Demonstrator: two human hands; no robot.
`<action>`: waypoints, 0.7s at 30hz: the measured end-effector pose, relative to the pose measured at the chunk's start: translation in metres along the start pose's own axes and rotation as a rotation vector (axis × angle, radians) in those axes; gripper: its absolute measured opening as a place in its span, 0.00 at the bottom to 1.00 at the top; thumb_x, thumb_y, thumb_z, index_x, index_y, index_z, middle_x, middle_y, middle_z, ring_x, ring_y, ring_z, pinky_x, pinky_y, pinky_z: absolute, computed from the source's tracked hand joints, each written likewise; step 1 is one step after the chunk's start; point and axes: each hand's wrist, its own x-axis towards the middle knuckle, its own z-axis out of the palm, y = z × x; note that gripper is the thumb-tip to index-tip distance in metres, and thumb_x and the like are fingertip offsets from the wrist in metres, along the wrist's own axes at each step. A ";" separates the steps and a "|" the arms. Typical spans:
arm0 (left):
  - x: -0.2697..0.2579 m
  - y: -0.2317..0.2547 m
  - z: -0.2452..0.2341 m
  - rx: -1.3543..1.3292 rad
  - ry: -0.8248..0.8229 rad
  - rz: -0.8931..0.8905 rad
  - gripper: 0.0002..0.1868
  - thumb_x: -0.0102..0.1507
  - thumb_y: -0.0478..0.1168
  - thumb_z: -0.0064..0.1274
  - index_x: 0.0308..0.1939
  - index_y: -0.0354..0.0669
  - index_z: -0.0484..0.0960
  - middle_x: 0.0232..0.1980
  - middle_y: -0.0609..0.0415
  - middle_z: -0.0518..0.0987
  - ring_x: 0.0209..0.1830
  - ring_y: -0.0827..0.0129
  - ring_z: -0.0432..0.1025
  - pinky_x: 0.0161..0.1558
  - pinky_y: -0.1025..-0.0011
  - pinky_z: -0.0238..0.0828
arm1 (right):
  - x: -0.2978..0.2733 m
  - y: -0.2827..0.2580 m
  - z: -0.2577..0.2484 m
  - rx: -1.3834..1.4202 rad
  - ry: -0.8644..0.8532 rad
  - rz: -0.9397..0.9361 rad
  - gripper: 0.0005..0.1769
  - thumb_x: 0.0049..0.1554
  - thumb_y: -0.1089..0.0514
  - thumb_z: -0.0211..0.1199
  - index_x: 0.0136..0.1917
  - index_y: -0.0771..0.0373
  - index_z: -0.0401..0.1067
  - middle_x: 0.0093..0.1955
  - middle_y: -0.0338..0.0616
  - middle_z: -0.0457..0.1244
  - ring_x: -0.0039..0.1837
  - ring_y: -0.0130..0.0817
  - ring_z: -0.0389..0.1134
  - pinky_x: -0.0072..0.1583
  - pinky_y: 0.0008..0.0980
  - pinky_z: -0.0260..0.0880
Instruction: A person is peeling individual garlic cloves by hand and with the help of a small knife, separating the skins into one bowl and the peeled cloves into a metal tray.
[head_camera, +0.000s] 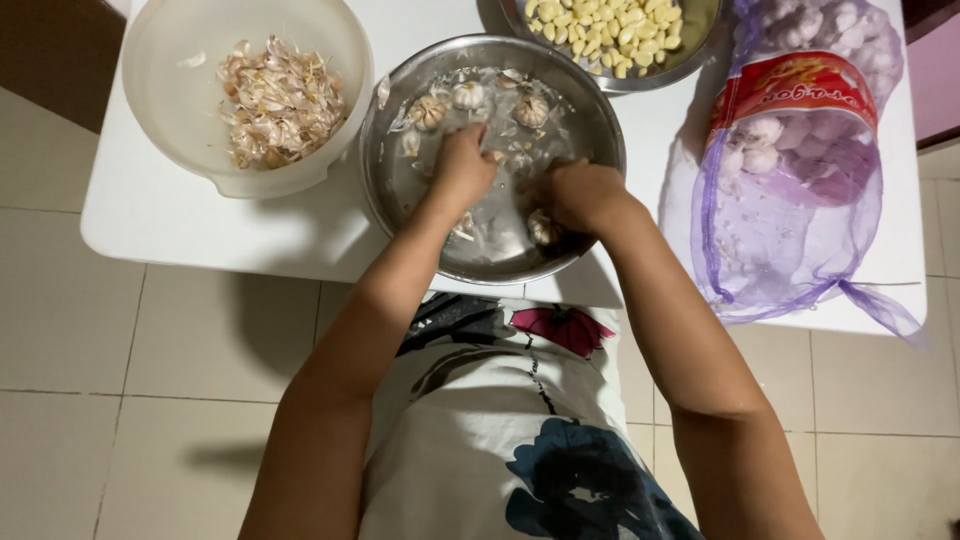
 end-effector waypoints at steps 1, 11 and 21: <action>0.009 -0.011 0.006 0.138 -0.031 0.041 0.17 0.63 0.37 0.57 0.56 0.41 0.85 0.49 0.43 0.83 0.57 0.52 0.77 0.58 0.61 0.78 | 0.000 0.007 -0.001 -0.008 0.030 -0.028 0.17 0.57 0.54 0.63 0.56 0.58 0.84 0.50 0.57 0.74 0.54 0.59 0.77 0.53 0.59 0.79; 0.021 -0.021 0.046 0.642 -0.229 0.075 0.30 0.60 0.22 0.50 0.63 0.52 0.84 0.54 0.43 0.84 0.53 0.48 0.77 0.53 0.57 0.75 | -0.039 0.052 -0.053 0.891 0.499 -0.117 0.09 0.65 0.63 0.65 0.59 0.60 0.79 0.60 0.48 0.70 0.62 0.41 0.71 0.66 0.39 0.73; -0.015 0.038 -0.004 0.363 -0.215 -0.092 0.22 0.68 0.31 0.47 0.65 0.46 0.81 0.52 0.44 0.86 0.50 0.48 0.80 0.49 0.53 0.78 | -0.010 0.063 0.003 0.505 0.596 -0.397 0.08 0.57 0.64 0.72 0.51 0.61 0.82 0.47 0.47 0.73 0.43 0.45 0.72 0.46 0.41 0.70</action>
